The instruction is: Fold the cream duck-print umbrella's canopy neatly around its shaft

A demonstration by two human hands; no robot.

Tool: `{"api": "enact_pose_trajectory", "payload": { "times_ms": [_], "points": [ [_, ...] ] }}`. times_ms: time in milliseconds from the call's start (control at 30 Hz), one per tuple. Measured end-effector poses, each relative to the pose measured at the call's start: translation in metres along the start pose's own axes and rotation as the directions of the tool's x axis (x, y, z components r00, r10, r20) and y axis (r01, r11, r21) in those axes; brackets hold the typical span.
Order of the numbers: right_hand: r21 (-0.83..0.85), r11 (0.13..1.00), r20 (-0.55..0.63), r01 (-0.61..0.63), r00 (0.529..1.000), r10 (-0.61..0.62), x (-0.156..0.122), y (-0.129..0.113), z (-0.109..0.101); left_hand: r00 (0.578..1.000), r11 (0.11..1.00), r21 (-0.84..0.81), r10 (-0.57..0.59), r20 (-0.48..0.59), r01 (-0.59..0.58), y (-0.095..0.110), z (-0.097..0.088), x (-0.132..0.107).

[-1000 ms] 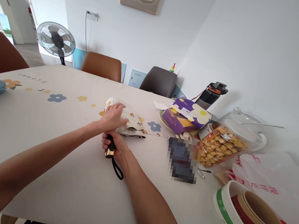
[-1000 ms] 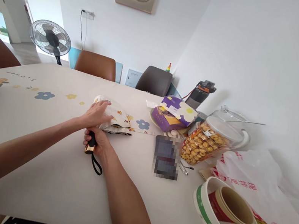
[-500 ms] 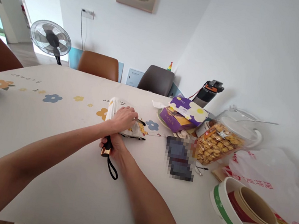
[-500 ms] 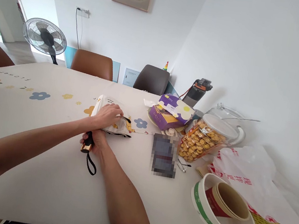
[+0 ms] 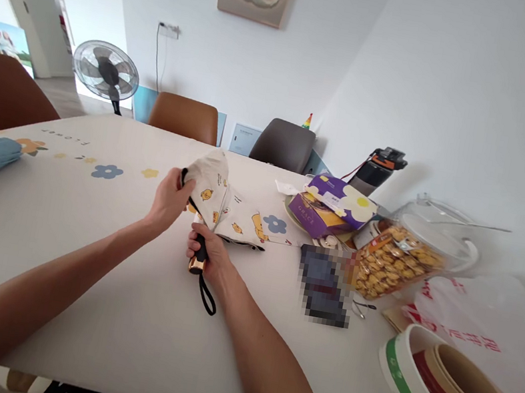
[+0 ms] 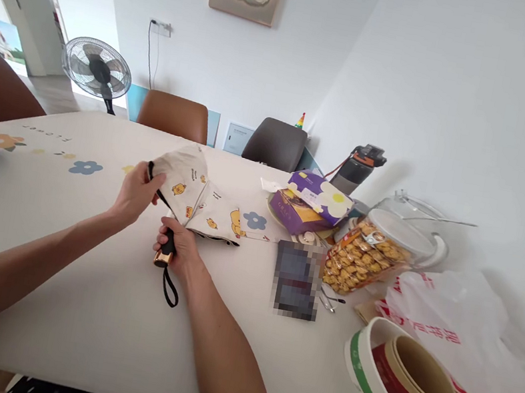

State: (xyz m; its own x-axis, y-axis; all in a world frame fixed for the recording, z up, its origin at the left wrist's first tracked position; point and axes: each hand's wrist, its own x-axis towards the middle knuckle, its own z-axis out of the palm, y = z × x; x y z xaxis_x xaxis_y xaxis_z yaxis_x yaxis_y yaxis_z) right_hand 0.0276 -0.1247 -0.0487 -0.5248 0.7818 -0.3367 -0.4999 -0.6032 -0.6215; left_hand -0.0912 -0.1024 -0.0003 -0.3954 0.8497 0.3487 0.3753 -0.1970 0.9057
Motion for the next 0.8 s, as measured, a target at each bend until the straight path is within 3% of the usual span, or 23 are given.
{"api": "enact_pose_trajectory", "payload": {
  "times_ms": [100,200,300,400,533,633,733,800],
  "points": [
    [0.010,1.000,0.019,-0.007,1.000,0.007,-0.001,-0.003,-0.001,0.984,0.971,-0.160,-0.168,0.059,0.176,-0.020,-0.015,-0.004],
    [0.029,0.999,0.030,-0.018,0.999,0.018,-0.002,-0.006,-0.002,0.974,0.947,-0.228,-0.216,0.068,0.226,-0.029,-0.018,-0.009],
    [0.037,0.998,0.021,-0.051,0.999,0.050,-0.002,-0.007,-0.002,0.983,0.937,-0.298,-0.177,0.038,0.180,-0.028,-0.018,-0.013],
    [-0.036,0.999,-0.034,-0.039,0.999,0.038,-0.001,-0.005,-0.001,0.992,0.943,-0.320,-0.114,-0.060,0.089,-0.024,-0.019,-0.015],
    [-0.198,0.976,-0.148,0.094,0.981,-0.125,-0.004,-0.002,0.000,0.988,0.949,-0.315,-0.074,-0.137,0.027,-0.025,-0.023,-0.012],
    [-0.292,0.947,-0.197,0.133,0.961,-0.195,-0.008,-0.004,0.000,0.980,0.916,-0.359,-0.200,-0.021,0.179,-0.032,-0.027,-0.004],
    [-0.342,0.937,-0.215,0.071,0.965,-0.152,-0.011,-0.008,0.000,0.892,0.793,-0.407,-0.404,0.205,0.453,-0.040,-0.033,0.005],
    [-0.344,0.938,-0.199,0.052,0.972,-0.127,-0.012,-0.009,-0.001,0.840,0.743,-0.392,-0.464,0.282,0.542,-0.046,-0.036,0.010]
  ]
}}
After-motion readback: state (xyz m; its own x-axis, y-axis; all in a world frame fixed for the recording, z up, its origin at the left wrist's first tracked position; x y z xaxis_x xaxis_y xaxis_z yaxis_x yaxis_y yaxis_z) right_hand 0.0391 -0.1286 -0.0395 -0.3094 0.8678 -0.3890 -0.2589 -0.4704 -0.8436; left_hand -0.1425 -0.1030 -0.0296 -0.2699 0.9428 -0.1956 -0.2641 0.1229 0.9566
